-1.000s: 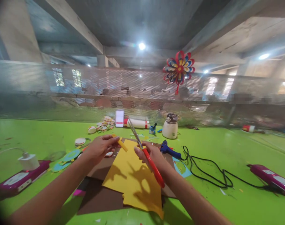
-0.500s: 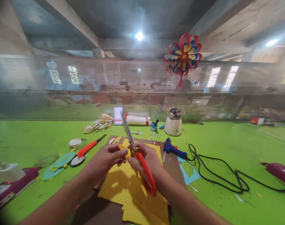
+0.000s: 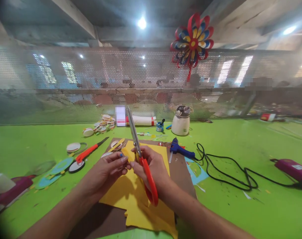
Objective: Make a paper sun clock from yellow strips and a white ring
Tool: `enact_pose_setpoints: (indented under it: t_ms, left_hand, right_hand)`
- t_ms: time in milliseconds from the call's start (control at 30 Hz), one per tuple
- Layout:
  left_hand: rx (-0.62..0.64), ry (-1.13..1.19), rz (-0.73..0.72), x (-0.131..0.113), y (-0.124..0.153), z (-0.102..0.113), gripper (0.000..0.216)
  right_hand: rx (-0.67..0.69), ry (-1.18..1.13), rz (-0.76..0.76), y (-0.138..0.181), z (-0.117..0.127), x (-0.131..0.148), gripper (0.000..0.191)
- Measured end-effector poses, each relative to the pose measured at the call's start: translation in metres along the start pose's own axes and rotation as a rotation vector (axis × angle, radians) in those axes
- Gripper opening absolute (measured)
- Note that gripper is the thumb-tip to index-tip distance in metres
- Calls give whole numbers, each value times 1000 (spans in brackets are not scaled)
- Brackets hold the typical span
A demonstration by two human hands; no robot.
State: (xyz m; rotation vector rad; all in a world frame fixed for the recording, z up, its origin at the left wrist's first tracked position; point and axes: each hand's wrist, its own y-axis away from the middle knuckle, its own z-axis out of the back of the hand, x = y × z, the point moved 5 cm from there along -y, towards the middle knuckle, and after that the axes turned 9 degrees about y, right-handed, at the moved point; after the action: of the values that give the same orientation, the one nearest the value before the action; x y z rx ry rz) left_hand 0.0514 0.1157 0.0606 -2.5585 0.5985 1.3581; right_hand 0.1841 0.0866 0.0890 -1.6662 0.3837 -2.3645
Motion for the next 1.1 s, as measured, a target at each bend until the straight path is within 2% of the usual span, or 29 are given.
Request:
enact_pose_setpoints:
  t_ms: [200,433,600,700,900,1100]
  left_hand:
    - [-84,-32,-81,-11,-1,10,14]
    - [-64,-43,-207,-31,3,10,14]
    - [-57,-19,-290,-43,5,12,12]
    - [-99,11,-359,-52,7,16,12]
    - [-229,63,-474,-68,12,23,15]
    - [-253,26,-496,-73,15,22,14]
  right_hand:
    - [45,50,-58,5,-6,0,30]
    - [64,75,-104,4,-5,4,37]
    - [214,254,25,7,-9,13,33]
    - [254,323,82,12,-13,12,34]
    - [304,405,95,19,-17,8,30]
    - [309,434,88,23,-18,9,33]
